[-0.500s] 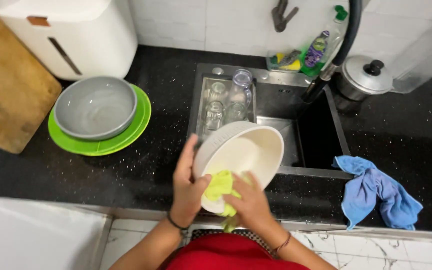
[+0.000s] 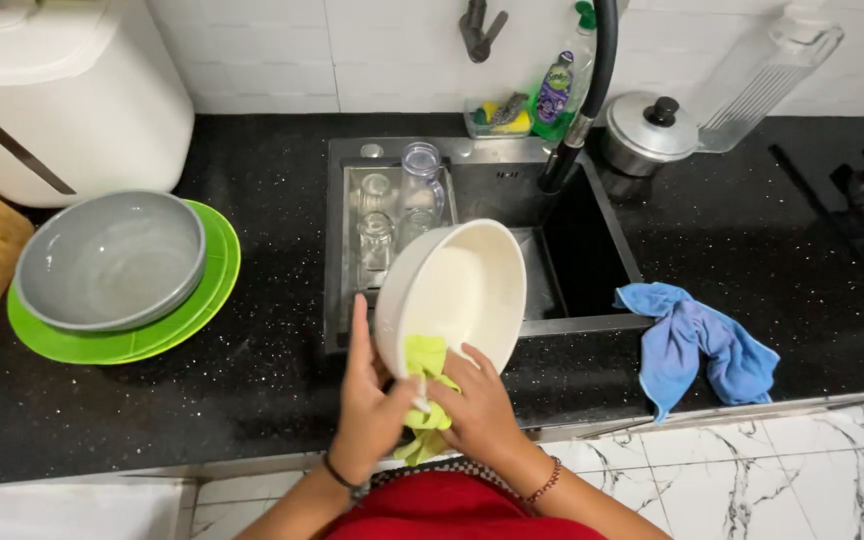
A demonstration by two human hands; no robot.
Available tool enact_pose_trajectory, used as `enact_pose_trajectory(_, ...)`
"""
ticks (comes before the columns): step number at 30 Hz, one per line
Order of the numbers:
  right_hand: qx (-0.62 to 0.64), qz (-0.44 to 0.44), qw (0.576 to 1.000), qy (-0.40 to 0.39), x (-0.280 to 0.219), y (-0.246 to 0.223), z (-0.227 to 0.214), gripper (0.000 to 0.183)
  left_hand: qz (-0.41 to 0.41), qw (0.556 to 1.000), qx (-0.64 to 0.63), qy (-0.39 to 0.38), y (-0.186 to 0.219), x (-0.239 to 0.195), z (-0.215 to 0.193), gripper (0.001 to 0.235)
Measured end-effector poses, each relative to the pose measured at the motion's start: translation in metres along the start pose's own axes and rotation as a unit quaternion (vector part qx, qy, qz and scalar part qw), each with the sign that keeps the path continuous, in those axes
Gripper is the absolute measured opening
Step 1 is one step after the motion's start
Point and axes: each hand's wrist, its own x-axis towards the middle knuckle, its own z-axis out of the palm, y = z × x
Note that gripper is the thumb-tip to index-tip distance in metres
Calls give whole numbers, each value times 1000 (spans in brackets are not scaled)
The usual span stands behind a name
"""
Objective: Drying washed dishes (plates, bowls, spoons) with a yellow cloth and arranging them.
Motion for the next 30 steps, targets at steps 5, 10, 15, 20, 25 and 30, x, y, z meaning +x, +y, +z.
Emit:
enact_pose_trajectory(5, -85, -27, 996, -15, -12, 26, -2, 37, 26, 999, -4, -22, 21, 16, -22, 110)
enact_pose_trajectory(10, -61, -59, 996, 12, -3, 9, 7, 31, 36, 999, 33, -2, 34, 0, -2, 117)
enact_pose_trajectory(15, 98, -44, 991, -79, 11, -7, -8, 38, 50, 995, 46, 69, 22, -15, -8, 96)
enact_pose_trajectory(20, -10, -89, 988, -128, 35, 10, -26, 33, 33, 994, 27, 100, 22, -23, -24, 82)
enact_pose_trajectory(25, -95, -23, 982, -164, 49, 3, -28, 28, 47, 991, 48, 114, 30, -30, -27, 79)
enact_pose_trajectory(30, 104, 38, 964, -241, 49, -16, -19, 28, 59, 987, 37, 145, 26, -36, -21, 76)
